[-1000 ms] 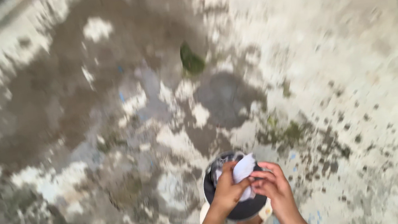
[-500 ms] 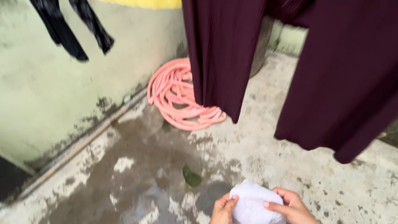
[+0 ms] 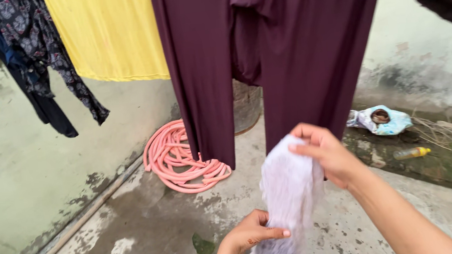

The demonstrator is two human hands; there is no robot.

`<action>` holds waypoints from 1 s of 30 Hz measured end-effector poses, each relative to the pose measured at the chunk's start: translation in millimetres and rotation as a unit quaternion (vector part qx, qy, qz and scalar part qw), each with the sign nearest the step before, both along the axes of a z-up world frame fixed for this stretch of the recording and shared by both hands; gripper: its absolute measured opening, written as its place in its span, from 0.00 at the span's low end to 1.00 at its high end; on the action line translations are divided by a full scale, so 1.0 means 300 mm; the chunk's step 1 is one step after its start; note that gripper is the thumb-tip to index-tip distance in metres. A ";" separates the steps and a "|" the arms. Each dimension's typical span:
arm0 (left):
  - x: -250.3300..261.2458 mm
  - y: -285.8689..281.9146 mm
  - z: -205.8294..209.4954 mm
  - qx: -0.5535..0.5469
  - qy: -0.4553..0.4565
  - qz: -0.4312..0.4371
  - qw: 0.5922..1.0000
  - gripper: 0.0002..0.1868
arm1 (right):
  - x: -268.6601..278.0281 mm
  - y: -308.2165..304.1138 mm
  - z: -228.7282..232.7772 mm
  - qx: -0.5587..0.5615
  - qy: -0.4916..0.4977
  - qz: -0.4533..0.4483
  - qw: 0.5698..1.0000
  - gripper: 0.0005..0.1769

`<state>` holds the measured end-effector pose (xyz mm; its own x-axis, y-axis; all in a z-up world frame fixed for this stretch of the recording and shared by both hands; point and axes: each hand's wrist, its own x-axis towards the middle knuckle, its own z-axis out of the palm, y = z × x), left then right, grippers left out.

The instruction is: The person hangs laundry on a clothesline by taking items of clothing from a metal bowl and securing them to the line using clothespins.

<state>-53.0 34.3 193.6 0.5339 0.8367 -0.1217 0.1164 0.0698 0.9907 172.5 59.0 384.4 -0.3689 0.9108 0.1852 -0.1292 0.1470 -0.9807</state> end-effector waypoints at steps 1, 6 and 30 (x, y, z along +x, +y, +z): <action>0.011 0.003 -0.014 0.003 -0.013 -0.034 0.999 0.22 | 0.015 -0.011 0.053 0.003 0.000 -0.004 1.000 0.06; 0.038 0.032 0.189 0.105 -0.005 0.018 0.994 0.29 | 0.092 -0.097 0.255 0.066 -0.067 0.027 0.995 0.08; 0.916 0.004 1.233 0.179 -0.344 -0.097 0.917 0.17 | 0.867 -0.421 0.508 0.304 -0.046 -0.484 0.819 0.20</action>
<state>221.9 35.5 563.4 0.5245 0.6380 0.5638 -0.5684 -0.2307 0.7898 432.7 -67.3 536.9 0.4335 0.5349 0.7252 0.4071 0.6018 -0.6872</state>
